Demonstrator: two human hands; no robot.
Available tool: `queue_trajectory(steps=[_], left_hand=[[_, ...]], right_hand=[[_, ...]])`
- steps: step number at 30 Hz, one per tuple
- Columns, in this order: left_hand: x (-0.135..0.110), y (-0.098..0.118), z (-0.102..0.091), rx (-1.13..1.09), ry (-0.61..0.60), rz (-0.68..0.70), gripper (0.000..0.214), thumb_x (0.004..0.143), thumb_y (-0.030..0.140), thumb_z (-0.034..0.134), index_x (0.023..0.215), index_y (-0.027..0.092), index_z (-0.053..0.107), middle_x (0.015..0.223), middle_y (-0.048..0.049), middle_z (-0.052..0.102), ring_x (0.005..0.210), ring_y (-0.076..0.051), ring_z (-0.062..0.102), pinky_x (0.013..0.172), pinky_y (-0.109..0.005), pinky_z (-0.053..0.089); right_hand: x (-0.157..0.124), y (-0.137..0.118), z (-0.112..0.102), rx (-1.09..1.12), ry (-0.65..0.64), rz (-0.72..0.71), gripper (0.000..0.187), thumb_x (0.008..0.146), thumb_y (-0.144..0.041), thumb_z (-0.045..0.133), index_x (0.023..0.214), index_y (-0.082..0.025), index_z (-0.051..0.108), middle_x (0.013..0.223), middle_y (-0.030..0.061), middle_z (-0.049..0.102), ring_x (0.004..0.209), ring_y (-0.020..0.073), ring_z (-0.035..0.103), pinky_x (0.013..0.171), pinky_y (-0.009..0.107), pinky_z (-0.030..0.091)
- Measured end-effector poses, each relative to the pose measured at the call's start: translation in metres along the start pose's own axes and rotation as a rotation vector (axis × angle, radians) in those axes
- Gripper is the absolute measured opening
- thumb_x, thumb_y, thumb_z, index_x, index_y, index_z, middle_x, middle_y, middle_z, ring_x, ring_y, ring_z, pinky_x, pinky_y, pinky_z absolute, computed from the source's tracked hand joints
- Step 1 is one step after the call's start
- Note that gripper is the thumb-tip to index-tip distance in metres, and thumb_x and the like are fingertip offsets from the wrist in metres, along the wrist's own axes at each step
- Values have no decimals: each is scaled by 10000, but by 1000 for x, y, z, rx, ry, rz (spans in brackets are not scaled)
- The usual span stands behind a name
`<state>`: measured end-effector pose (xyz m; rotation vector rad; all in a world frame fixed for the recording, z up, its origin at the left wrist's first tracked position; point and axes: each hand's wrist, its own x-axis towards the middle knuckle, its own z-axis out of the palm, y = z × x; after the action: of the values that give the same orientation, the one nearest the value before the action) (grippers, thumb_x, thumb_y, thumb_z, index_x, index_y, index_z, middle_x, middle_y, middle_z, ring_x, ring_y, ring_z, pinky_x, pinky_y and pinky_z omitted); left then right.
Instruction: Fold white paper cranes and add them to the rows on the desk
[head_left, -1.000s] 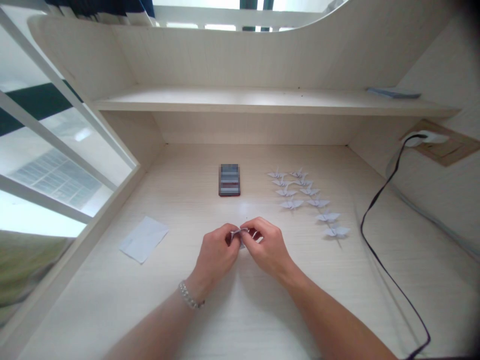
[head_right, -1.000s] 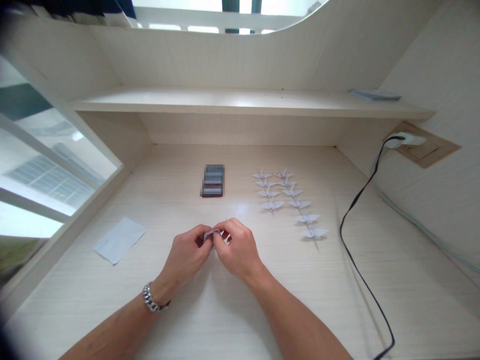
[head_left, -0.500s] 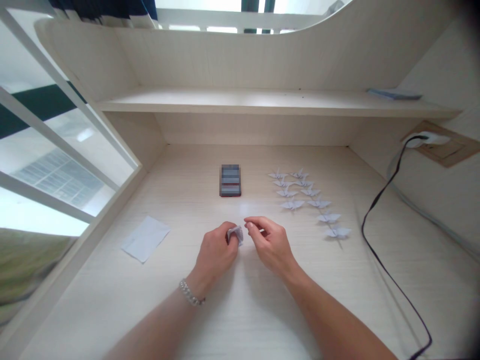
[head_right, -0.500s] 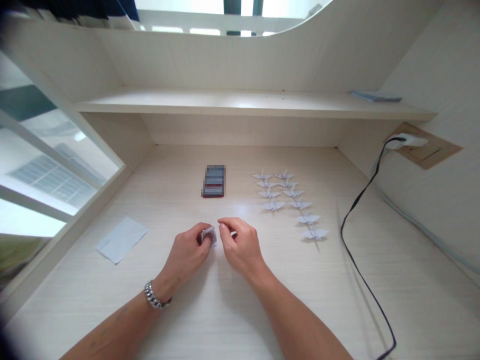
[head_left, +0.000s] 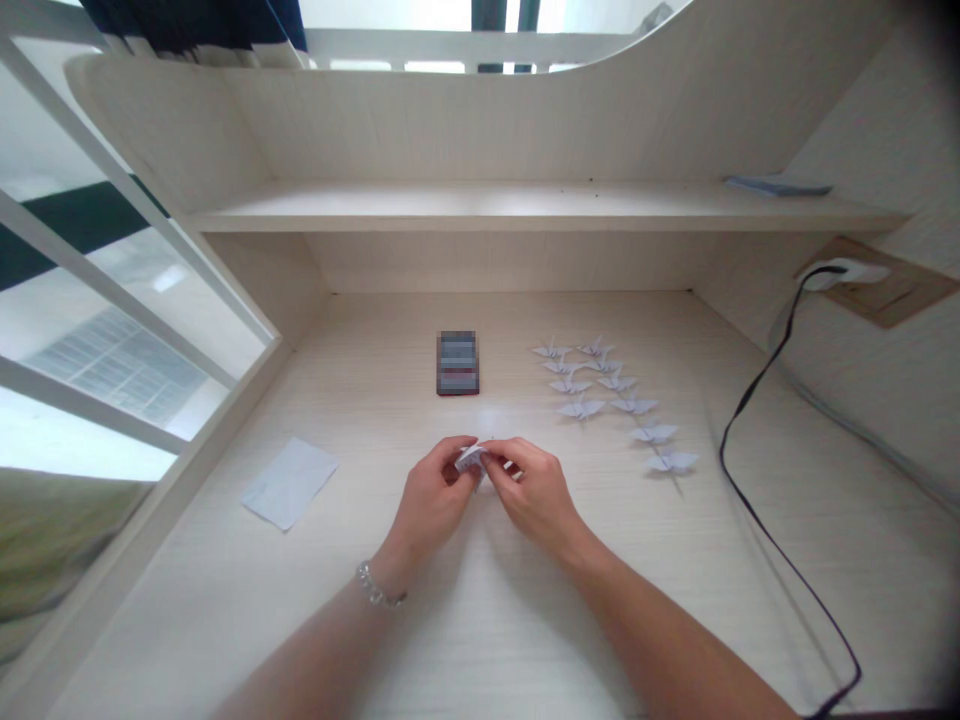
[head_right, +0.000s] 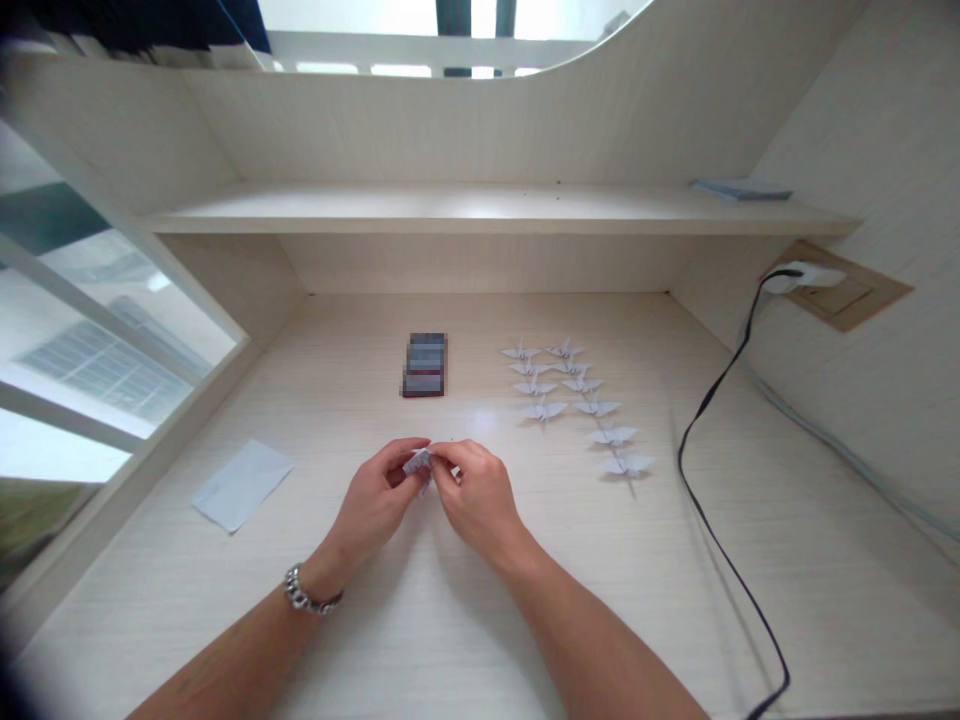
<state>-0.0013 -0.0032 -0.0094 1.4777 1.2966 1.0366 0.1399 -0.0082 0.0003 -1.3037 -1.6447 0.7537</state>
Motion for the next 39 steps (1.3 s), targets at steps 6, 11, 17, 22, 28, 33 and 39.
queue_trajectory(steps=[6,11,17,22,28,33,39], left_hand=[[0,3,0,-58,34,-27,245,730,264,598,960,180,605,842,-40,669,750,-158,621,677,-254,480],[4,1,-3,-166,43,-71,219,722,253,592,919,157,595,812,-47,661,740,-171,623,640,-263,479],[6,-3,-5,-245,19,-125,228,683,202,609,905,149,600,889,-70,668,757,-171,626,629,-255,479],[6,0,-7,-238,27,-160,278,681,314,638,894,137,618,800,-62,675,707,-172,623,590,-251,473],[5,6,-6,-239,-36,-154,295,685,341,656,882,123,628,767,-72,669,679,-168,612,582,-254,481],[3,9,-5,-240,-79,-140,269,710,337,638,876,126,632,765,-67,675,682,-167,619,596,-254,479],[2,8,-4,-267,-153,-124,247,742,322,604,904,139,635,773,-65,686,695,-179,636,619,-274,487]], right_hand=[[0,-2,0,107,-28,41,156,794,-232,557,902,-233,668,863,49,663,752,174,589,637,284,463],[2,0,-4,217,-114,77,213,736,-249,635,945,-216,655,890,44,660,715,153,593,617,267,473],[5,3,-8,288,-205,100,292,703,-230,666,992,-219,630,777,11,639,671,134,580,616,252,459],[7,11,-9,417,-323,184,238,763,-294,596,972,-191,645,775,25,635,643,124,565,590,245,445],[11,22,-5,536,-315,305,285,764,-398,581,900,-162,666,629,7,587,504,93,497,454,204,378],[11,25,-6,551,-322,316,295,734,-393,624,898,-155,679,592,-3,570,500,88,478,455,205,355],[11,24,-6,563,-322,319,254,705,-333,660,878,-148,685,624,1,595,512,87,482,469,209,359]])
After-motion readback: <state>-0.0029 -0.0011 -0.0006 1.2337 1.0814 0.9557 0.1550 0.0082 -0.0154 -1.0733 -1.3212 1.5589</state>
